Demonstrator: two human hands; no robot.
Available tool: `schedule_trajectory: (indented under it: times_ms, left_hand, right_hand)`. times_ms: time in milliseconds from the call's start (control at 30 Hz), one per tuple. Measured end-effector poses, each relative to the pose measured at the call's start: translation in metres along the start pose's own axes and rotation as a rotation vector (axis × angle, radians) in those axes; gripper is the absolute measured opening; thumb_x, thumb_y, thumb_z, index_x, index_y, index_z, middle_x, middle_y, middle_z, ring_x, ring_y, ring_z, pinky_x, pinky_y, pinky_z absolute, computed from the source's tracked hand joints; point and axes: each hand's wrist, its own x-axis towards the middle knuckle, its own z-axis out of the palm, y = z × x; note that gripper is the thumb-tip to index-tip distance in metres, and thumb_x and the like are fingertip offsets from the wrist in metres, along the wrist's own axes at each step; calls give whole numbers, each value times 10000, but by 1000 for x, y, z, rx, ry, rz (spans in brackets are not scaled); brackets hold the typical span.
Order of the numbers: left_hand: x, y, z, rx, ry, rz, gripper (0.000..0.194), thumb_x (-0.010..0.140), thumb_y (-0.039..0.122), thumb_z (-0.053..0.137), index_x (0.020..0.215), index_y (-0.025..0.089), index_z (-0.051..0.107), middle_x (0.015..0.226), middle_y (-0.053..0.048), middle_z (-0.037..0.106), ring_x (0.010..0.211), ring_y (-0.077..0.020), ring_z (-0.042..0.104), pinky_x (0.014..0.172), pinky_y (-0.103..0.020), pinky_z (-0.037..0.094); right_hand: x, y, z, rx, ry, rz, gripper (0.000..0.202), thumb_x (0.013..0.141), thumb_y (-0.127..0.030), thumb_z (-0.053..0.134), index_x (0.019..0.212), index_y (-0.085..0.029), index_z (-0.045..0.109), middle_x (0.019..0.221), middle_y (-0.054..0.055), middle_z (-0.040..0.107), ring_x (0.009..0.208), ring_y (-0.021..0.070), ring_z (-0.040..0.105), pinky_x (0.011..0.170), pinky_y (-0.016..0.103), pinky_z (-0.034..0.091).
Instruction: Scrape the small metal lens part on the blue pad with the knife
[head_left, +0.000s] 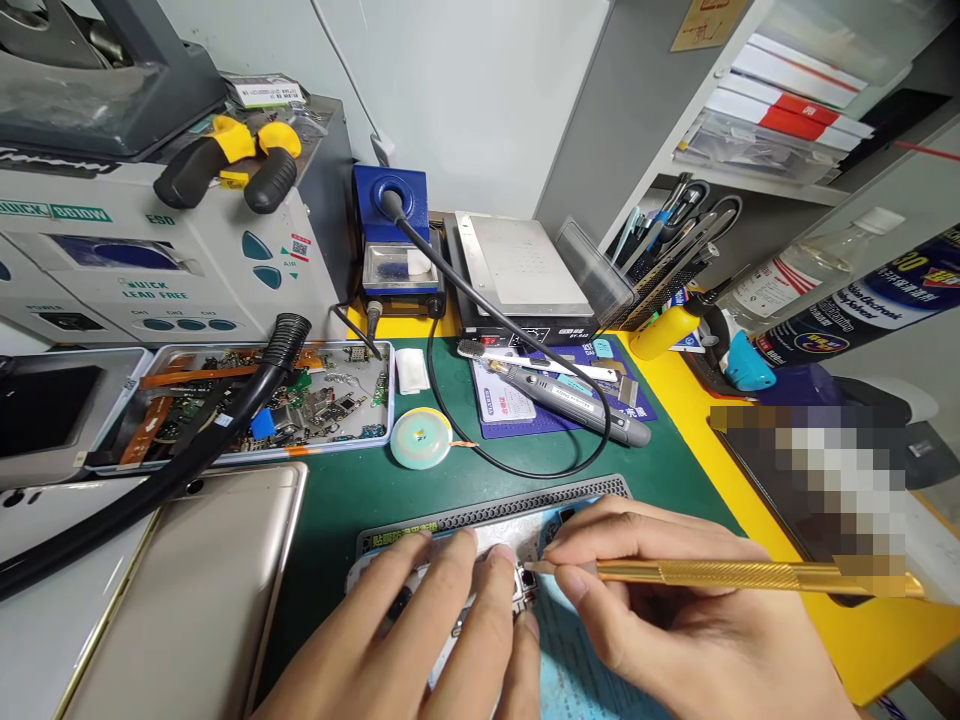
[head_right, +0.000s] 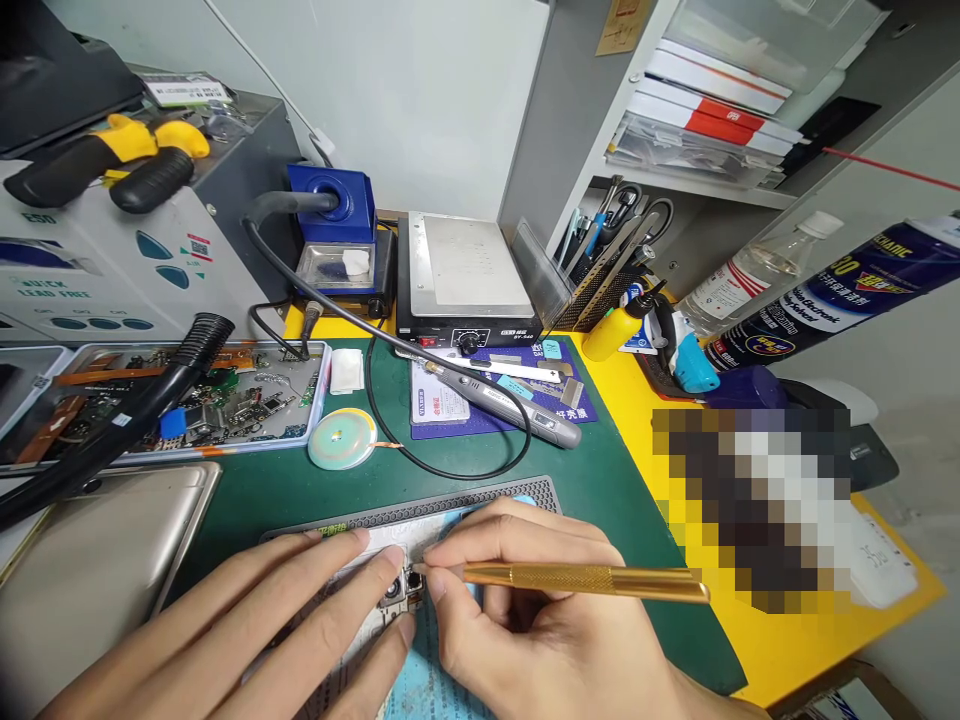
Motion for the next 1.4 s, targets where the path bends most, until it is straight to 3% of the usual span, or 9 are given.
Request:
schedule_trajectory:
  times_ms: [467,600,733,1033,1400]
  left_hand:
    - [3,-1,0,6,-6,0,174,732,214,753,895,214,693,987,17,701,954,-158,613,881,-297,468]
    - [4,-1,-3,16,-32,0,287,716,206,774,990,157,706,950,13,717,931,-163,611,837,-308,486]
    - [4,-1,-5,3,-50,-12,324,707,184,784,1017,134,705,941,16,728,936,-166,609,831,-318,493]
    - [1,-1,0,7,10,-7,277,721,196,774,989,155,717,943,26,730,913,-154,626,819,-311,505]
    - [4,0,-6,9,-67,-12,342,707,186,800,1032,138,704,945,27,729,944,-159,602,823,-317,494]
  right_hand:
    - [-2,0,-1,-18,-14,12,146,846,-115,667,813,-213,770,735,27,747,665,175,733,632,244,624]
    - [-2,0,-2,-10,-17,7,137,846,-115,669,804,-206,763,741,40,749,673,186,733,689,277,634]
    - [-2,0,-1,-14,-27,3,139,848,-110,668,807,-208,758,745,32,745,663,175,729,638,252,623]
    - [-5,1,-3,-43,-24,-15,132,844,-119,680,804,-215,761,738,21,745,660,170,731,641,245,622]
    - [-2,1,-2,-10,-6,-4,157,848,-100,666,810,-227,751,732,-2,739,660,153,726,657,233,611]
